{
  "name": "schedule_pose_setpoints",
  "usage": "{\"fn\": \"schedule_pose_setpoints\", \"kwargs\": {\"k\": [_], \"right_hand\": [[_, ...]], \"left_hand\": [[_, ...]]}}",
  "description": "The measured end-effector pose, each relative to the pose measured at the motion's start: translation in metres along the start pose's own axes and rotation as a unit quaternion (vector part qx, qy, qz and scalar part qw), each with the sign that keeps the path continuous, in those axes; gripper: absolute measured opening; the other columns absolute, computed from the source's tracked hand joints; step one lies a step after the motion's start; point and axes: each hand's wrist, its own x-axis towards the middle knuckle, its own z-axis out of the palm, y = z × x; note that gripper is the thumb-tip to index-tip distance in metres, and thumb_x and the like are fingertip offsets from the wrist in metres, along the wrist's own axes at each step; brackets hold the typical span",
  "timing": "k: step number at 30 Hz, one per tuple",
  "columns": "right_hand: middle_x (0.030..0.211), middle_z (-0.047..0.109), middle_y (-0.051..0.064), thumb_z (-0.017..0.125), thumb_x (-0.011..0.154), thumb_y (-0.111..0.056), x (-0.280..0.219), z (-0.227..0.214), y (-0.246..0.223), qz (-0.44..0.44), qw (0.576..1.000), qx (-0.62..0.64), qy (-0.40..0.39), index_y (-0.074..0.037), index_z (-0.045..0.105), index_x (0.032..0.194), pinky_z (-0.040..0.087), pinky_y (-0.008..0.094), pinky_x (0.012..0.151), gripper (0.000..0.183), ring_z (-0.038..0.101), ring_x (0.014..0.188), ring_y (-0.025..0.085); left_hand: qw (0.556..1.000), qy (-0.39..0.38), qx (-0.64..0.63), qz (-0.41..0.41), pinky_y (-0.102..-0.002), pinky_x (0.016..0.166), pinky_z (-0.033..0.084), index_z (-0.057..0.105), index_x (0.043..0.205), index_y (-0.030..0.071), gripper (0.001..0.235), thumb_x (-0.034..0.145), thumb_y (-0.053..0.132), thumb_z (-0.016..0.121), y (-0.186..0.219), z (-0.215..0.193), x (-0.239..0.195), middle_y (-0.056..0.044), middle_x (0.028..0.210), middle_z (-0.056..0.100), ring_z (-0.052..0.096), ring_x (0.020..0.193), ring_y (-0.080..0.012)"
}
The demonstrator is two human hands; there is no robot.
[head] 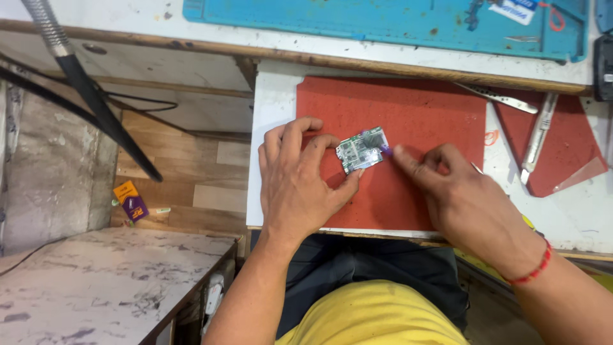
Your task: The person cleans a small electronic circuit board using a toothbrush. They scrub the surface of the board repeatedly on a red work mat, occasionally flipping the board to clean different sides.
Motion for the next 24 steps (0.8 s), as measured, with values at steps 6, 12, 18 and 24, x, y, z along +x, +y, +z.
{"fn": "schedule_pose_setpoints", "kwargs": {"k": [6, 12, 18, 24], "right_hand": [[0.104, 0.062, 0.015, 0.059, 0.084, -0.003, -0.012, -0.005, 0.001, 0.03, 0.999, 0.012, -0.032, -0.025, 0.058, 0.148, 0.054, 0.05, 0.06, 0.068, 0.066, 0.066, 0.041], [0.102, 0.062, 0.016, 0.057, 0.089, -0.002, -0.006, 0.004, 0.002, -0.001, 0.999, 0.037, 0.022, -0.023, 0.058, 0.146, 0.053, 0.049, 0.064, 0.061, 0.066, 0.073, 0.04], [0.102, 0.062, 0.015, 0.056, 0.084, 0.0, 0.004, 0.0, 0.009, -0.042, 0.999, 0.014, 0.001, -0.022, 0.056, 0.146, 0.056, 0.047, 0.061, 0.065, 0.067, 0.07, 0.038], [0.102, 0.062, 0.014, 0.058, 0.082, -0.003, 0.0, -0.002, 0.016, -0.046, 0.999, -0.013, -0.027, -0.027, 0.057, 0.148, 0.056, 0.047, 0.058, 0.07, 0.067, 0.066, 0.037]], "left_hand": [[1.0, 0.005, 0.0, 0.007, -0.047, 0.104, 0.04, 0.074, 0.102, 0.012, 0.041, 0.07, 0.034, 0.089, -0.001, 0.0, 0.0, -0.006, 0.128, 0.057, 0.047, 0.123, -0.0299], [1.0, -0.003, 0.001, 0.004, -0.048, 0.103, 0.038, 0.074, 0.1, 0.011, 0.041, 0.07, 0.035, 0.089, -0.002, 0.001, 0.0, -0.007, 0.127, 0.057, 0.046, 0.122, -0.0315], [1.0, 0.01, 0.007, 0.005, -0.048, 0.103, 0.04, 0.074, 0.106, 0.008, 0.046, 0.073, 0.036, 0.089, 0.0, 0.0, -0.004, -0.008, 0.129, 0.056, 0.047, 0.123, -0.0315], [1.0, 0.018, -0.005, 0.0, -0.045, 0.1, 0.042, 0.077, 0.11, 0.01, 0.045, 0.074, 0.034, 0.088, -0.001, 0.0, -0.005, -0.007, 0.127, 0.058, 0.049, 0.118, -0.0301]]}}
